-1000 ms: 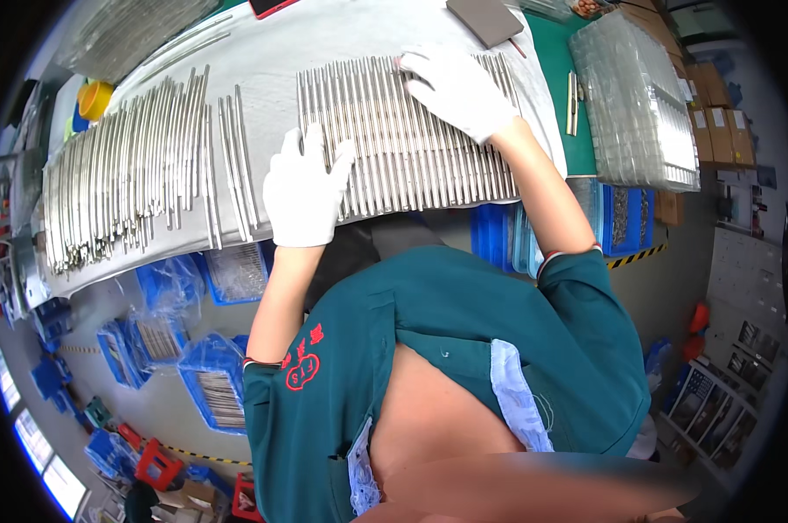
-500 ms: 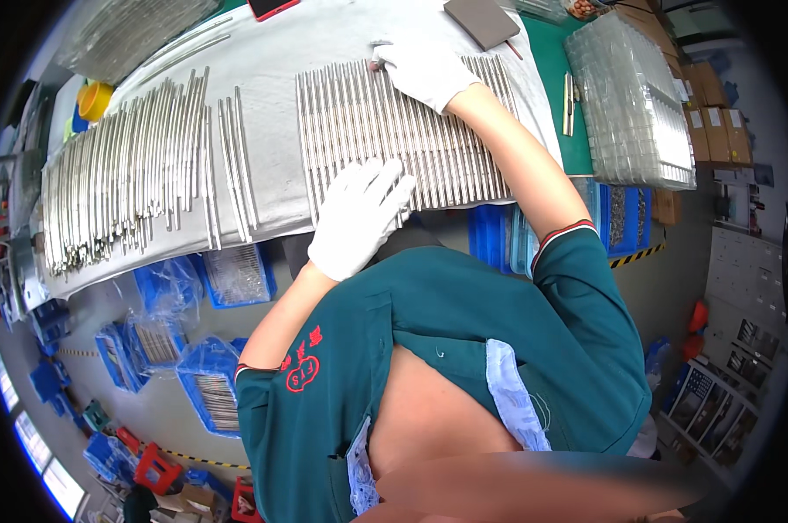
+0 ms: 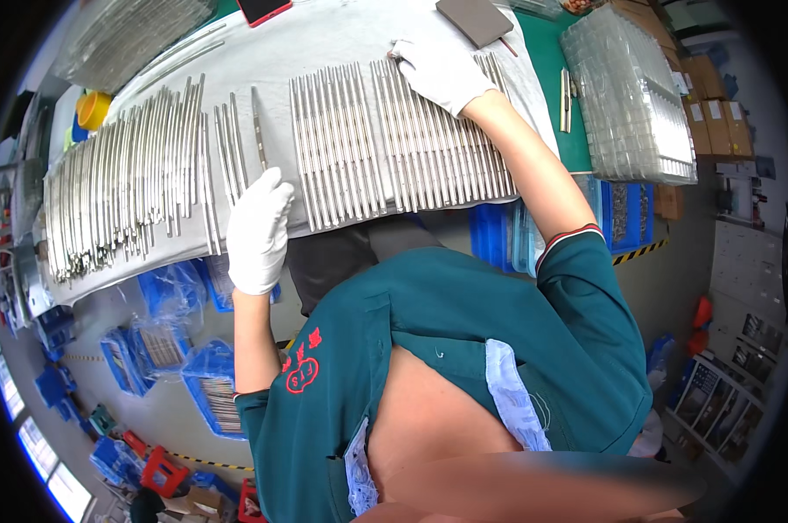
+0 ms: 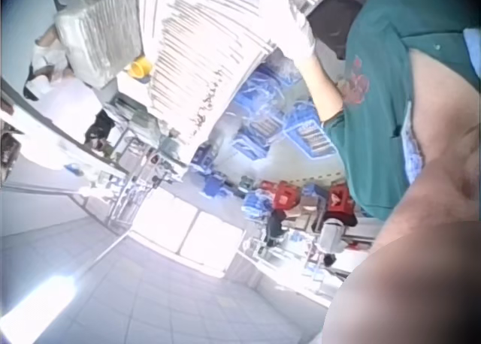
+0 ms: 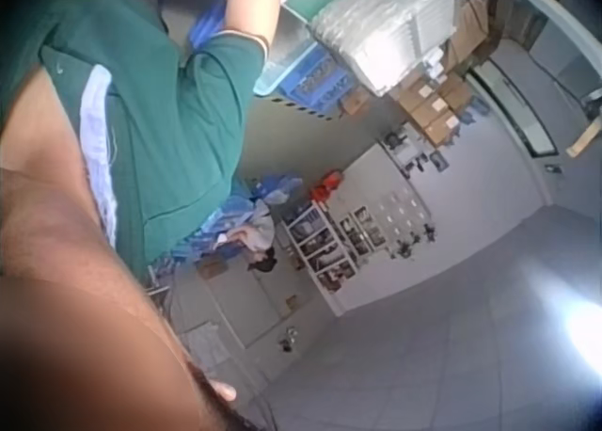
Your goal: Polishing or sanding a row of metal rods using a handheld sanding block on a workbench.
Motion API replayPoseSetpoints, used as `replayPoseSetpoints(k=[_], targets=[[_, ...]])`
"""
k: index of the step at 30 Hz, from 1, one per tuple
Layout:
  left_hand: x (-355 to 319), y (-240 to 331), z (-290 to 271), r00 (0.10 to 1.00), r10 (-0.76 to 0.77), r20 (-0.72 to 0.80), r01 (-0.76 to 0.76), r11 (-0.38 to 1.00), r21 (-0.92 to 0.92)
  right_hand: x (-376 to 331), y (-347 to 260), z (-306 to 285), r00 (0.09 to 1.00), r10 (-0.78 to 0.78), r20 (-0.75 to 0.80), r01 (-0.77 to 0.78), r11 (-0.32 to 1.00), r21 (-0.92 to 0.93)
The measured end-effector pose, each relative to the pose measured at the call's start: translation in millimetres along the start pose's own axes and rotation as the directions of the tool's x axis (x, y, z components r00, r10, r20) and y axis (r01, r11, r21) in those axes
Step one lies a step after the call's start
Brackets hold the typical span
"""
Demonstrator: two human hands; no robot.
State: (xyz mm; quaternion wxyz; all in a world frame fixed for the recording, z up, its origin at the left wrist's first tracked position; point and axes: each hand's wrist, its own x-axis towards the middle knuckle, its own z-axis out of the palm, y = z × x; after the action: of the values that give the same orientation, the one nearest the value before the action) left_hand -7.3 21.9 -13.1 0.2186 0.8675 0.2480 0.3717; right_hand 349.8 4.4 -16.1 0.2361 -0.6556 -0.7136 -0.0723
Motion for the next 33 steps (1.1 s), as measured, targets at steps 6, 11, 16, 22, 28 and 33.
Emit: replayPoseSetpoints(k=[6,11,16,22,28,33], targets=[[13.2,19.0,-16.7,0.97,0.082,0.23,-0.171,0.9,0.402,6.7,-8.5,-16.6,0.957,0.128,0.259,-0.108,0.99,-0.089],[44.9,57.9,14.4,0.944,0.187,0.271,-0.224,0.968,0.112,0.6,-0.5,-9.6,0.996,-0.033,0.081,0.046,0.985,-0.164],[48.4,89.0,70.1,0.798,0.364,0.481,-0.417,0.909,0.003,-1.3,-6.4,-14.9,0.981,0.011,0.194,0.027,0.981,-0.19],[37.6,87.0,80.8,0.793,0.386,0.471,-0.411,0.91,-0.055,-12.5,-8.9,-26.7,0.993,-0.116,0.0,0.115,0.993,-0.039],[52.8,80.5,36.0,0.86,0.344,0.376,-0.299,0.938,-0.175,-34.1,-12.3,-52.5,0.994,-0.025,-0.105,0.024,1.0,-0.01],[43.7,36.6,9.2,0.951,0.303,0.058,-0.306,0.949,0.069,-58.1,-14.8,-71.1,0.992,0.128,-0.004,-0.127,0.991,0.042]])
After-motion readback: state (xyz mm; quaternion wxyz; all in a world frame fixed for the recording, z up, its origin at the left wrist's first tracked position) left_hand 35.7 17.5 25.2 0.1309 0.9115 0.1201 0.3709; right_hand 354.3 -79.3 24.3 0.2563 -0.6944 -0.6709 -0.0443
